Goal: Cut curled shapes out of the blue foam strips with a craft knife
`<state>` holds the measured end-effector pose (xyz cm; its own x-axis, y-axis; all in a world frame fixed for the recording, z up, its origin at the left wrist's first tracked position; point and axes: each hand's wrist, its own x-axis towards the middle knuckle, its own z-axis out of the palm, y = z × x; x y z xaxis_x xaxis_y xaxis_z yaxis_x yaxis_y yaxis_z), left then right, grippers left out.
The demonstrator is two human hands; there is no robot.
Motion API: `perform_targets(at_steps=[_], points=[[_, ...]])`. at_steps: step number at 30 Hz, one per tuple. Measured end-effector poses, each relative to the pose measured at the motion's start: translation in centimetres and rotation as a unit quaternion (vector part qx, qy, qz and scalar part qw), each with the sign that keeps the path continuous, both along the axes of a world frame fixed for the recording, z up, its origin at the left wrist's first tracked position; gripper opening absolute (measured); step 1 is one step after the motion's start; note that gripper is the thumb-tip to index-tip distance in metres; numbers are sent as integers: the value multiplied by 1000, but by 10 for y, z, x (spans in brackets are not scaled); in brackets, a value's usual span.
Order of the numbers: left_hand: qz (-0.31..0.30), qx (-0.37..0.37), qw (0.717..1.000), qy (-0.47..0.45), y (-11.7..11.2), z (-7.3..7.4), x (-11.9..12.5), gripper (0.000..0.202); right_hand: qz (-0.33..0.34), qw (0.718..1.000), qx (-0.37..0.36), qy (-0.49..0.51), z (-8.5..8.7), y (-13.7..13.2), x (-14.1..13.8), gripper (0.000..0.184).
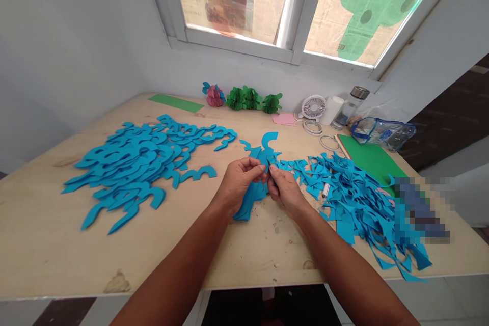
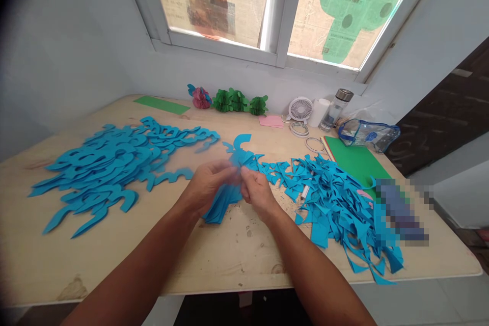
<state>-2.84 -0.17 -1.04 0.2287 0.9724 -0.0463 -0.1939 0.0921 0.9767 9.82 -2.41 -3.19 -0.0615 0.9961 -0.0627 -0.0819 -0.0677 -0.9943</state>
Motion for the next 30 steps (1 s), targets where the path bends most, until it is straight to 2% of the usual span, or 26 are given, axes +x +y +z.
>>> perform_targets(at_steps=[10, 30], points=[[2, -3, 1000, -11, -1, 3, -1, 15, 19, 999, -17, 45, 2, -1, 0, 49], [14, -6, 1000, 1, -1, 1, -1, 17, 24, 999, -17, 29, 0, 0, 0, 49]])
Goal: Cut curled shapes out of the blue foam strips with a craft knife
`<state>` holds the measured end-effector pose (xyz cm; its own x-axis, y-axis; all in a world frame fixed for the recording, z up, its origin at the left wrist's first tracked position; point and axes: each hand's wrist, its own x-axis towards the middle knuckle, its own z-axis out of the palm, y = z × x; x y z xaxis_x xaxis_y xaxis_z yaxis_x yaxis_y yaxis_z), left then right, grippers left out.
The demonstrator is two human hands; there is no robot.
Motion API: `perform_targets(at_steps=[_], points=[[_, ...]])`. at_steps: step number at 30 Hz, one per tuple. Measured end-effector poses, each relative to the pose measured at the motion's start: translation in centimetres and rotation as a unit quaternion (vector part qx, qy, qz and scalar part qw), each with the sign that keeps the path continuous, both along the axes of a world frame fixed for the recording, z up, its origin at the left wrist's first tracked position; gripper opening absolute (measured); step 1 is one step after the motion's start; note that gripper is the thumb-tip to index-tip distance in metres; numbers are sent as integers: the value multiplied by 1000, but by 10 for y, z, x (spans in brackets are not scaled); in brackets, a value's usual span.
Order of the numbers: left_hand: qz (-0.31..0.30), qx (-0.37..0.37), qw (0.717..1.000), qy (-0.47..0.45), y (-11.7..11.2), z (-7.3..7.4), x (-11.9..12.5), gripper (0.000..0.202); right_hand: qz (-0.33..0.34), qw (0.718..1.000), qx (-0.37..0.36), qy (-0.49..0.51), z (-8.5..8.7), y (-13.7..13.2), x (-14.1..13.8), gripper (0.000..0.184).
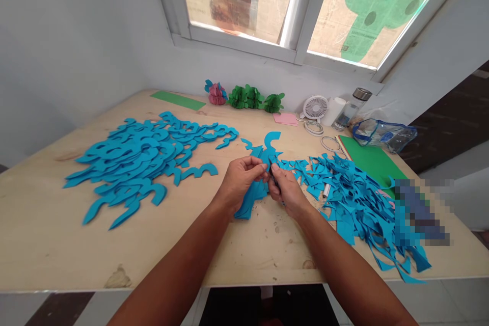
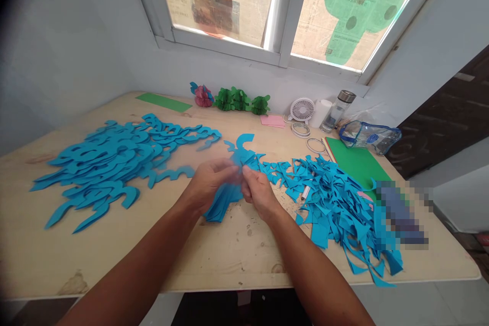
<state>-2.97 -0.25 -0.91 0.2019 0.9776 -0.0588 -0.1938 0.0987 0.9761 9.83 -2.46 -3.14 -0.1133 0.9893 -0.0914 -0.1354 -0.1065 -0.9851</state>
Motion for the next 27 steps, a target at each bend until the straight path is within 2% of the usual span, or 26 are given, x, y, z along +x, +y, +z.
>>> perform_targets(at_steps=[9, 20, 27], points=[[-5, 5, 1000, 0, 1, -2, 0, 18, -3, 1000, 4, -18, -1, 1, 0, 53], [-15, 0, 1000, -9, 0, -1, 0, 14, -18, 999, 14, -22, 2, 0, -1, 47], [24, 28, 999, -36, 5, -8, -1, 15, -14, 999, 21, -43, 3, -1, -1, 48]])
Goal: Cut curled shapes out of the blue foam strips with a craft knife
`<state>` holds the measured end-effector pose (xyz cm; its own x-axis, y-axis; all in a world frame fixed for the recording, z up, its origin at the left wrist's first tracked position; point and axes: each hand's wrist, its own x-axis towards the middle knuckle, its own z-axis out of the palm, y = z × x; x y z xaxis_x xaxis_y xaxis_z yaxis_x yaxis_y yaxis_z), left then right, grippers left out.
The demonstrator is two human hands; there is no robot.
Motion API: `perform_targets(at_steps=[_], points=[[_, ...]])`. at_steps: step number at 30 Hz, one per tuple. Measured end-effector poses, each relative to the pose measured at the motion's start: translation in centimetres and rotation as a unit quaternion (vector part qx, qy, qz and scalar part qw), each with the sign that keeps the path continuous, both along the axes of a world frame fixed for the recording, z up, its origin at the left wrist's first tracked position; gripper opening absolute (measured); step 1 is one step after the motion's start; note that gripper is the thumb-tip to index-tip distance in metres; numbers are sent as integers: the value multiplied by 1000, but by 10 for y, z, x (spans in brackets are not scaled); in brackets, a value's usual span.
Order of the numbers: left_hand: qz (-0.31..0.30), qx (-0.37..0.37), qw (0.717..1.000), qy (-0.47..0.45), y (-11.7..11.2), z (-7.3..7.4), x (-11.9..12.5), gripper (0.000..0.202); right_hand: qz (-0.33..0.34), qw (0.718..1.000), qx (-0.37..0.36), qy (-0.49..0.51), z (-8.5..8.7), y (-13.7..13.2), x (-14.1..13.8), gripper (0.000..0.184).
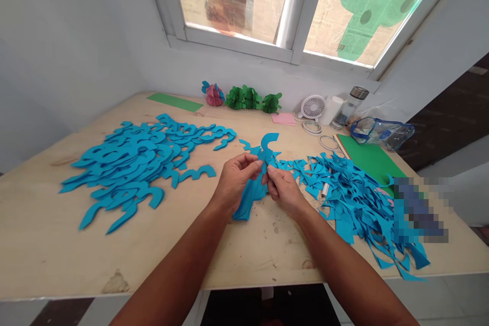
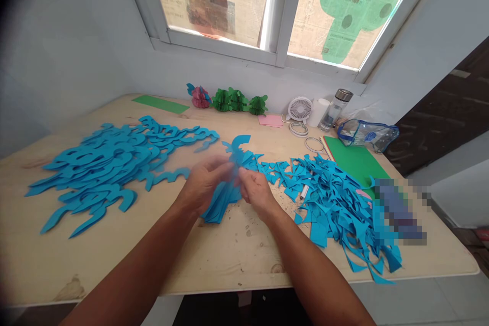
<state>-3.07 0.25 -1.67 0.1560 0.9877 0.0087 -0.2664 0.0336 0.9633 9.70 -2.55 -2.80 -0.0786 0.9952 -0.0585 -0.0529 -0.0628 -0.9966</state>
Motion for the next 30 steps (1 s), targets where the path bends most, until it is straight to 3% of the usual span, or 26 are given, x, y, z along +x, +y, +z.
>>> perform_targets(at_steps=[5, 15, 30], points=[[16, -8, 1000, -21, 0, 1, 1, 16, 4, 1000, 5, -24, 0, 0, 0, 49], [-17, -58, 995, -84, 1, -1, 1, 17, -17, 999, 13, -34, 0, 1, 0, 53], [-4, -65, 996, -67, 2, -6, 5, 21, -24, 999, 19, -39, 1, 1, 1, 52]])
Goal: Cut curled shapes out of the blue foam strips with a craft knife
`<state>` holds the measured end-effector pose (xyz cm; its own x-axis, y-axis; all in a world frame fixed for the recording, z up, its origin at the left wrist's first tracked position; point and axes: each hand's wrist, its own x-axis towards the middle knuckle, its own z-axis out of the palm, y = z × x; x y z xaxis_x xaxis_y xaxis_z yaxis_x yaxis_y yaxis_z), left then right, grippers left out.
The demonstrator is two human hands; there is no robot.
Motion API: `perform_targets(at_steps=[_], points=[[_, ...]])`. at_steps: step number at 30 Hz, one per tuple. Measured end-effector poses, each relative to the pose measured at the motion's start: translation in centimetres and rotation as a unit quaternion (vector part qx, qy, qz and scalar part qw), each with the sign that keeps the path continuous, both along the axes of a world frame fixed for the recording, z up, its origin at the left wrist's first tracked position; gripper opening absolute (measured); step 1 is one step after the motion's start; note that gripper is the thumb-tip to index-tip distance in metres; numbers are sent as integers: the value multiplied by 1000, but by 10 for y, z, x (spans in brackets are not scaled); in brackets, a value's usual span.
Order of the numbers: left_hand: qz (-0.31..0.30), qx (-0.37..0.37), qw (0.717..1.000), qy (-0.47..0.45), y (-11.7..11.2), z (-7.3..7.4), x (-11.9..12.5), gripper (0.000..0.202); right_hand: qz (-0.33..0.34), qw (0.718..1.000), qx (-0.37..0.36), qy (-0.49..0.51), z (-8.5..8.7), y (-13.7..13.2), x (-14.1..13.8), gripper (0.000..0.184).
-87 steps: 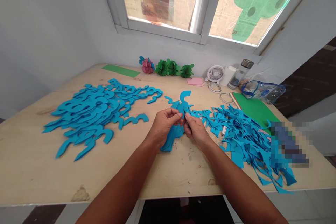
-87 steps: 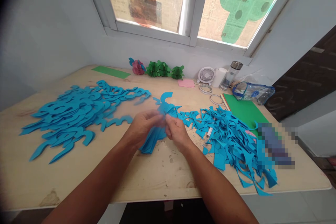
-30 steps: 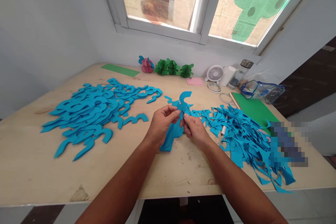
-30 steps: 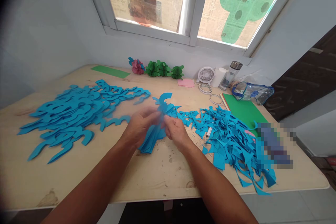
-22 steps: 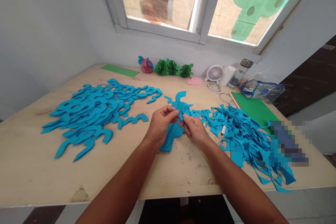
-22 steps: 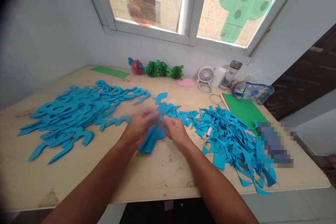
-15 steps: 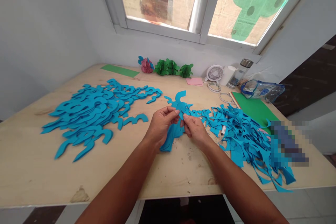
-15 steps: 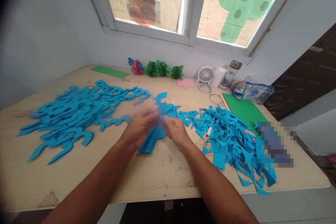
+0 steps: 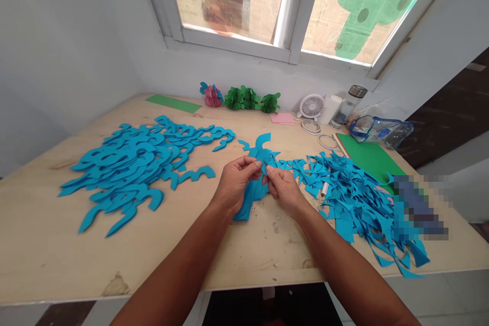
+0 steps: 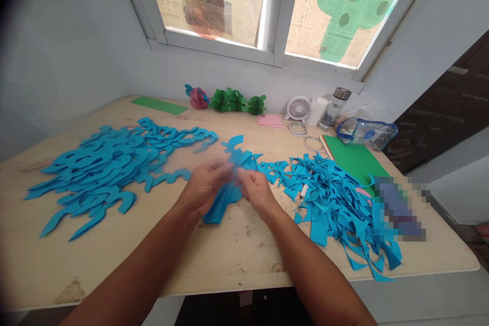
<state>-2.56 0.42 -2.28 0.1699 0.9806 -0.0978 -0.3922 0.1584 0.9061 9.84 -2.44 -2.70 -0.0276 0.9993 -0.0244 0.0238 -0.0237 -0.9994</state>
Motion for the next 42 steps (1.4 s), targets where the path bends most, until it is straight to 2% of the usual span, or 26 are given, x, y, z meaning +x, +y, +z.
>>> perform_targets(at_steps=[14, 23, 28, 42], points=[[-15, -40, 997, -70, -5, -1, 5, 19, -29, 999, 22, 13, -6, 2, -1, 53], [-8, -51, 995, -82, -7, 1, 7, 20, -35, 999, 30, 8, -9, 3, 0, 53], [-25, -50, 993, -105, -9, 3, 8, 19, -36, 999, 32, 9, -7, 2, -1, 53], [-26, -65, 988, -138, -12, 3, 11, 21, -32, 999, 25, 25, -3, 0, -1, 54]])
